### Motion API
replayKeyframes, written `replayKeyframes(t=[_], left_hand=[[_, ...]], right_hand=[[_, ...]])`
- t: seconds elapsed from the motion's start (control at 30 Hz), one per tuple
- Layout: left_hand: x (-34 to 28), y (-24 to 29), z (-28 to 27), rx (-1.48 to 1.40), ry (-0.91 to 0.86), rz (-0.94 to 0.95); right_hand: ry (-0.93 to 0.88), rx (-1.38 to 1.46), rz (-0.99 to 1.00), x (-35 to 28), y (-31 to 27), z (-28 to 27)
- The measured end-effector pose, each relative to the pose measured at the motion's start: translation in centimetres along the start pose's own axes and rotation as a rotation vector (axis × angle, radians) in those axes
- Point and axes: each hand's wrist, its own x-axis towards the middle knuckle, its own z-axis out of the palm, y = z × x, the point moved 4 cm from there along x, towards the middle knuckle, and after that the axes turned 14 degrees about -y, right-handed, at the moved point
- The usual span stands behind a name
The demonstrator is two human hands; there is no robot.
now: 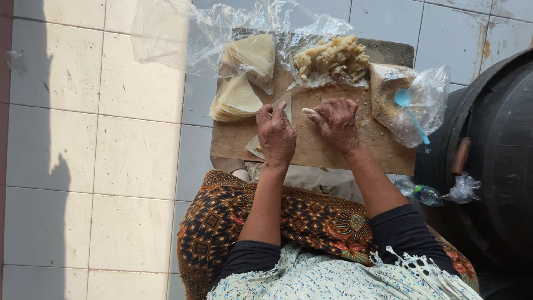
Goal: The person places small portions of filling onto triangular wrappers on a wooden board and folds them by hand into small parcels before placing them into a plastic bag.
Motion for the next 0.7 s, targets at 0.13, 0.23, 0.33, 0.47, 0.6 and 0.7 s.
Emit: replayKeyframes(t=[0.13,0.23,0.33,0.47,0.6,0.7], left_hand=[[-1.9,-0.6,-0.1,-0.050,-0.088,-0.008],[-3.0,-0.1,-0.3,-0.041,-0.174,0.012],[-4.5,0.7,-1.0,0.012,-0.231,0.029],[-6.9,1.3,-2.7,0.061,-0.296,0.076],[-11.2,1.0,-4.2,0.087,-0.431,0.000],[-13.4,-0.9,-5.4,0.160,-0.560,-0.107]], right_hand=[[-0.186,0.041,-0.031,-7.0,-0.9,-2.4],[-0.425,0.130,0.060,-12.5,-2.4,-2.0],[-0.407,0.124,0.049,-16.0,-3.2,-0.3],[-0.312,-0.177,0.098,-17.3,-2.6,4.0],[-0.215,-0.416,-0.015,-17.7,-3.0,9.7],[-0.216,-0.462,0.078,-17.3,-0.9,12.5]])
